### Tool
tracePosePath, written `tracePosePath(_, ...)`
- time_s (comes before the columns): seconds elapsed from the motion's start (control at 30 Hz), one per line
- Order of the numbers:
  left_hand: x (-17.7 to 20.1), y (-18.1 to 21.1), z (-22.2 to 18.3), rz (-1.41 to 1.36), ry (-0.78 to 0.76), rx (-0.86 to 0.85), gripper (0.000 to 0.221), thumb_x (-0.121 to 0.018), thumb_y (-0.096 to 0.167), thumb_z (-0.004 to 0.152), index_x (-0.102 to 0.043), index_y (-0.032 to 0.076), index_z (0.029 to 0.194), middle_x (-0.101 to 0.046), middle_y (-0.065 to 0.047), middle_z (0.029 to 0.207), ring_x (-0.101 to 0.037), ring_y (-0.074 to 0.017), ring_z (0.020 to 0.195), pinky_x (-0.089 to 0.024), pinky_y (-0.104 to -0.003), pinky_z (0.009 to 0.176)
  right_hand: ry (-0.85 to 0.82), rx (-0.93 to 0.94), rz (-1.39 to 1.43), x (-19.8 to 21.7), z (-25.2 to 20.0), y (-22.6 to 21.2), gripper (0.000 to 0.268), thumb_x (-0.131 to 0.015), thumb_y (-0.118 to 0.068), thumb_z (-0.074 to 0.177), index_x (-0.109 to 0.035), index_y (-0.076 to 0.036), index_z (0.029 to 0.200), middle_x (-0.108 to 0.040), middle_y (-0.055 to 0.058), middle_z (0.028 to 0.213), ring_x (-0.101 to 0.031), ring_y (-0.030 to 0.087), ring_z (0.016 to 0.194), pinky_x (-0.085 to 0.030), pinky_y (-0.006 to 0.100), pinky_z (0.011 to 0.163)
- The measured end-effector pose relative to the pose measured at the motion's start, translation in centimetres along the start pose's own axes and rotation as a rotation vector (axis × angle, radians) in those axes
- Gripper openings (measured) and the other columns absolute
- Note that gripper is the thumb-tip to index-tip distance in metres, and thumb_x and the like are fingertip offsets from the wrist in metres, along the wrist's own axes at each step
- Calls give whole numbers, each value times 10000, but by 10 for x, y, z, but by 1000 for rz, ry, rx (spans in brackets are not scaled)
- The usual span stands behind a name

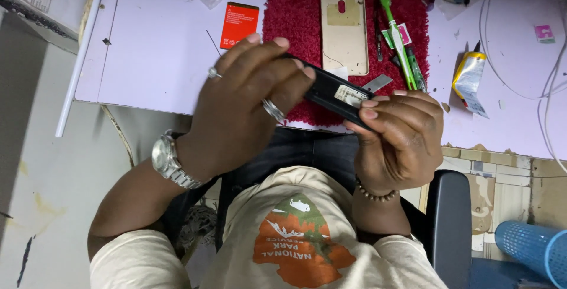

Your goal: Reassembling the internal components of a mobile phone by placing the motherboard and fastening it with screws.

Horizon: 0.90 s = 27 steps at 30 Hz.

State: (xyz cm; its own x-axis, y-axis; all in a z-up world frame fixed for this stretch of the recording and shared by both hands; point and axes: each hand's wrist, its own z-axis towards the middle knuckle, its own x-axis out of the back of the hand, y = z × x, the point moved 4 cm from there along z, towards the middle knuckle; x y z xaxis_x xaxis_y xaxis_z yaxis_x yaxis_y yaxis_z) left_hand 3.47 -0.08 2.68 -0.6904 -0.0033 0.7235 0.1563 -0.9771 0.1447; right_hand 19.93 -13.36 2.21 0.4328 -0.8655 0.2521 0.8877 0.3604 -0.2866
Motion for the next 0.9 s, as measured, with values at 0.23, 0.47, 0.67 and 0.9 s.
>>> tracePosePath(0.23,14,41,6,166,199,-283,183,-577,94,1135,-718,55,1244,-713,-83,1174,-706,-273,1157,-582,-432,1095,-62,-16,39,-6,-5,-9,192,-719,-212,1033,-701,-22,1018,-724,164,963,-685,345,881,-588,504,896)
tracePosePath(0.47,3,36,-7,-122,217,-226,184,-527,42,1127,-622,-47,1258,-680,-180,1154,-725,-360,1104,-688,-524,1002,-95,39,30,-6,-8,-15,156,-780,-178,999,-710,-49,1053,-747,128,1010,-716,294,937,-599,452,901)
tracePosePath(0.67,-2,19,-14,-500,228,69,175,-541,38,1126,-696,27,1207,-685,-114,1193,-752,-339,1126,-633,-508,1080,-179,-15,102,-2,-14,5,572,-856,-371,903,-607,-68,1318,-646,91,1225,-683,271,1138,-601,438,1064)
tracePosePath(0.9,1,9,-8,-757,298,288,139,-534,135,1159,-654,74,1191,-686,-157,1193,-770,-313,1136,-664,-438,1070,-34,-210,259,-10,-1,5,325,-797,-241,966,-649,-22,1154,-661,176,1113,-696,339,1060,-634,466,1000)
